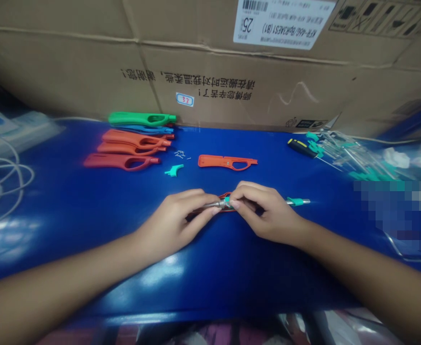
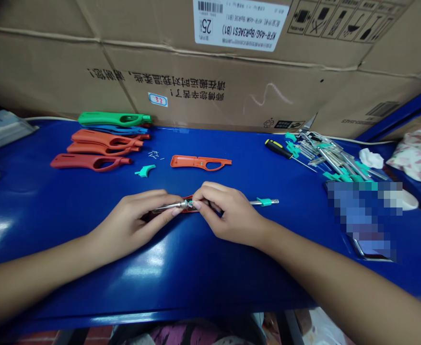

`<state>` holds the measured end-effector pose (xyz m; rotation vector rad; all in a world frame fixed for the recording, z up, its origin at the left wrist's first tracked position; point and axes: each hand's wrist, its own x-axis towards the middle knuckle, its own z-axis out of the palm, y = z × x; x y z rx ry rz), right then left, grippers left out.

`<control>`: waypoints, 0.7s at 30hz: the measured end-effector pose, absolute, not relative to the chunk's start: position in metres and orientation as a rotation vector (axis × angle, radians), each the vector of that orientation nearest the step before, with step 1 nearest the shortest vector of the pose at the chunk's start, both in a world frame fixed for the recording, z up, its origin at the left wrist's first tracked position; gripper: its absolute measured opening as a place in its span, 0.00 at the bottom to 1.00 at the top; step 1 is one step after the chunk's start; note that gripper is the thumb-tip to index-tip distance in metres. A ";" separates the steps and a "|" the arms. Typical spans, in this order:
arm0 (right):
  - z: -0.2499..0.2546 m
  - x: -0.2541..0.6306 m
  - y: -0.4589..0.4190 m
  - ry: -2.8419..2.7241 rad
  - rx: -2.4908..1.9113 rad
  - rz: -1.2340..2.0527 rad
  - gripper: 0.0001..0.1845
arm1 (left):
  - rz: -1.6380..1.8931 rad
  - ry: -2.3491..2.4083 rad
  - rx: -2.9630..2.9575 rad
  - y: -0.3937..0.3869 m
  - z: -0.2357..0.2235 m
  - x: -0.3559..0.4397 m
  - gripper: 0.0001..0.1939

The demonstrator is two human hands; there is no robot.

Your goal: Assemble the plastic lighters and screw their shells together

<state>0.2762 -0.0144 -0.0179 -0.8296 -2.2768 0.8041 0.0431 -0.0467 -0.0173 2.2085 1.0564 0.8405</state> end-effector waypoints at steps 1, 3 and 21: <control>-0.018 0.276 -0.014 -2.279 -0.827 0.800 0.05 | 0.843 1.054 2.211 -0.047 -0.017 0.043 0.10; -0.018 0.276 -0.014 -2.280 -0.821 0.797 0.05 | 0.851 1.046 2.214 -0.046 -0.017 0.043 0.10; -0.018 0.278 -0.014 -2.368 -0.741 0.772 0.06 | 0.824 0.981 2.265 -0.044 -0.017 0.041 0.12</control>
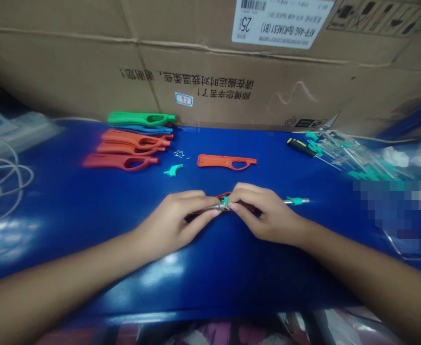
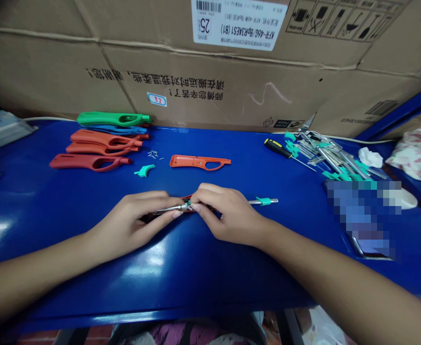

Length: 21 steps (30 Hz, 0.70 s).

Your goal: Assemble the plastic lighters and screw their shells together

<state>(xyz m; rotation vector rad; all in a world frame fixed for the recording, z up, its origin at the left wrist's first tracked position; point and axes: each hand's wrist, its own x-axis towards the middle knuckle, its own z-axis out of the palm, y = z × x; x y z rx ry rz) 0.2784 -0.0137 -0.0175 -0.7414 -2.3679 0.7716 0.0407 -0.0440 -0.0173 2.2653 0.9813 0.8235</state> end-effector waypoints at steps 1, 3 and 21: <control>-0.017 0.278 -0.014 -2.377 -0.744 0.771 0.06 | 0.819 0.976 2.264 -0.044 -0.017 0.041 0.12; -0.018 0.279 -0.014 -2.387 -0.743 0.770 0.06 | 0.815 0.967 2.265 -0.044 -0.017 0.041 0.12; -0.020 0.280 -0.012 -2.450 -0.665 0.716 0.08 | 0.806 0.921 2.283 -0.044 -0.019 0.041 0.11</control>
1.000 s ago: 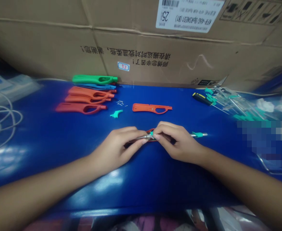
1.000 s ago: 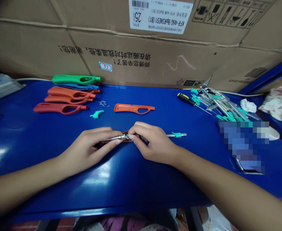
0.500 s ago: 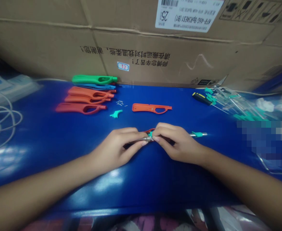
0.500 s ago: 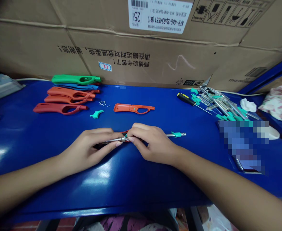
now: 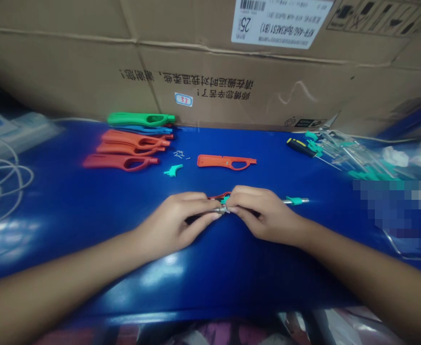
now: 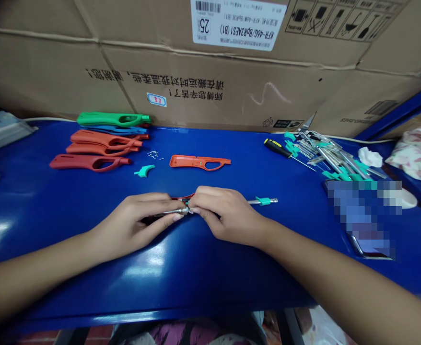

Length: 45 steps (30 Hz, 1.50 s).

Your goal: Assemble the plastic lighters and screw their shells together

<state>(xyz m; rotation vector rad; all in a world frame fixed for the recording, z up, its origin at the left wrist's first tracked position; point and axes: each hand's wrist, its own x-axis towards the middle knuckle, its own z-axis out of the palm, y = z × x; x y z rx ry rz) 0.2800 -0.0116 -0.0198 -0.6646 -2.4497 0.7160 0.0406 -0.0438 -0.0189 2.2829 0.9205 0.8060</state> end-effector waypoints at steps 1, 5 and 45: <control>-0.019 0.279 -0.012 -2.443 -0.685 0.730 0.08 | 0.808 0.928 2.283 -0.044 -0.018 0.041 0.11; -0.015 0.278 -0.015 -2.369 -0.773 0.797 0.05 | 0.833 0.986 2.266 -0.044 -0.017 0.043 0.11; -0.017 0.275 -0.013 -2.199 -0.613 0.604 0.09 | 0.959 1.035 2.125 -0.045 -0.018 0.043 0.11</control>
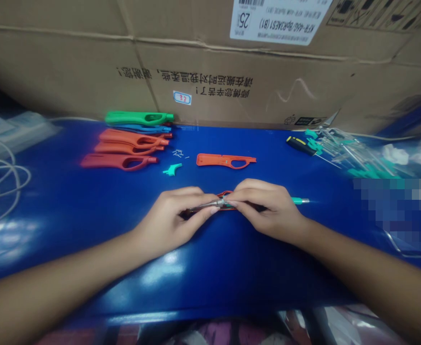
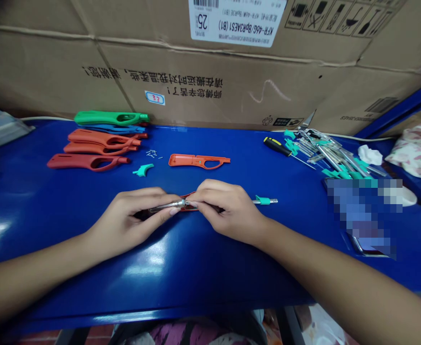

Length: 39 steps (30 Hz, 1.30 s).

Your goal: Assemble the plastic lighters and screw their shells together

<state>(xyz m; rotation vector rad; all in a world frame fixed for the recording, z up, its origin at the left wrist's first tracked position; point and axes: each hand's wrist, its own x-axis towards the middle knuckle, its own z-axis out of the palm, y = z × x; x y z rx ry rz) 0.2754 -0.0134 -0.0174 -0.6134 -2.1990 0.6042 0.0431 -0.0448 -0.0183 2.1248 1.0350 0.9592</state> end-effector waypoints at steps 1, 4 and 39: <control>-0.017 0.276 -0.013 -2.206 -0.605 0.599 0.10 | 0.955 1.030 2.126 -0.045 -0.019 0.043 0.11; -0.018 0.276 -0.014 -2.231 -0.590 0.574 0.10 | 0.943 1.010 2.145 -0.045 -0.021 0.042 0.11; -0.014 0.278 -0.012 -2.335 -0.844 0.478 0.12 | 1.010 1.005 2.298 -0.040 -0.011 0.039 0.10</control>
